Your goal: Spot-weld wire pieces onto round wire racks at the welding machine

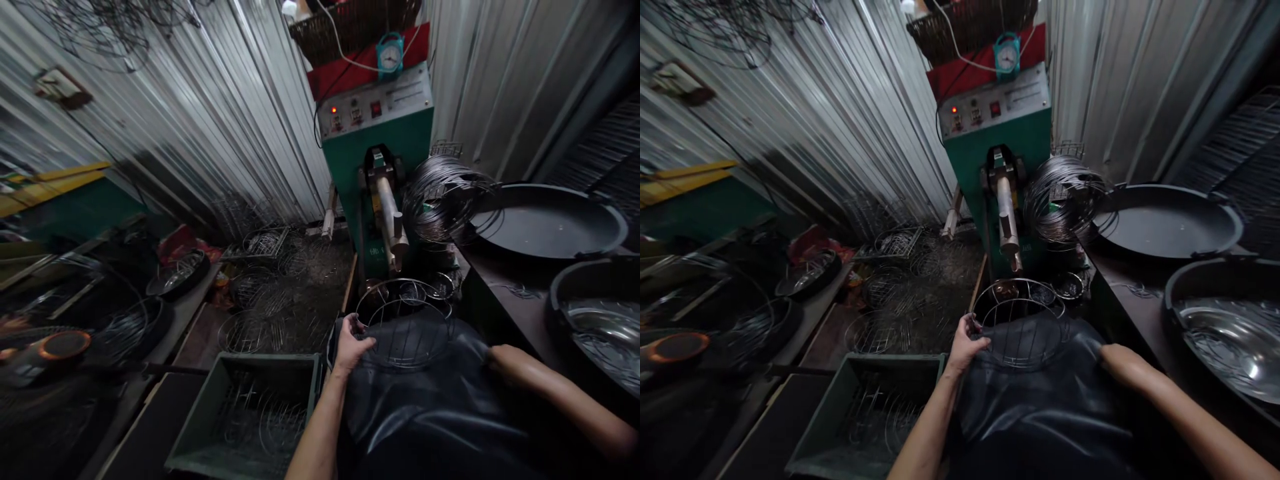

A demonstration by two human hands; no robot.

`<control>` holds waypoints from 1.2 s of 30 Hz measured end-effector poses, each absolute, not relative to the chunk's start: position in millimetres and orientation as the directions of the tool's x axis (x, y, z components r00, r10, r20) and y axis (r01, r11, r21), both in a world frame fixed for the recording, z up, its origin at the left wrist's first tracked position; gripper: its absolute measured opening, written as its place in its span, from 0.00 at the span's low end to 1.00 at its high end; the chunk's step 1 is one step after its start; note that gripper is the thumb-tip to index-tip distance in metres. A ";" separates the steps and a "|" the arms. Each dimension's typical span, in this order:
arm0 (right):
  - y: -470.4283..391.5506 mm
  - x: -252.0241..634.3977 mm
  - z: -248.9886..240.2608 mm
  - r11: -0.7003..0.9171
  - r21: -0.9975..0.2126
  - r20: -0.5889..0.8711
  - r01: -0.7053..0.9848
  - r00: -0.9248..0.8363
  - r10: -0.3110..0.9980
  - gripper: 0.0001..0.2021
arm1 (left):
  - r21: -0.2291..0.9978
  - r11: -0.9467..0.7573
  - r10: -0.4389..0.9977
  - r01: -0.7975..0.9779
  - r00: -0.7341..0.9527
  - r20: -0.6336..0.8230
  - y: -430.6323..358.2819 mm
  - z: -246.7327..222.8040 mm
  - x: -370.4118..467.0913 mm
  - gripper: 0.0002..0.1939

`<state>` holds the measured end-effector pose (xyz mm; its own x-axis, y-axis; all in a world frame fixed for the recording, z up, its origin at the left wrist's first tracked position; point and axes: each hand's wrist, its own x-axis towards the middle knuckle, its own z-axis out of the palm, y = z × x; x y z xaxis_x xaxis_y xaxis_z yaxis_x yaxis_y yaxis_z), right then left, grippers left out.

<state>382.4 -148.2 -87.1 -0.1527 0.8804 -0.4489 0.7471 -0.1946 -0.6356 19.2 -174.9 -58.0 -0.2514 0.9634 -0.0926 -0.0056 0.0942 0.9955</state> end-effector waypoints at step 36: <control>-182.5 359.1 -93.5 -0.491 -0.866 -0.490 0.092 0.036 0.871 0.18 | 0.881 0.210 0.886 -0.424 -0.298 -0.354 -141.5 -68.9 21.6 0.28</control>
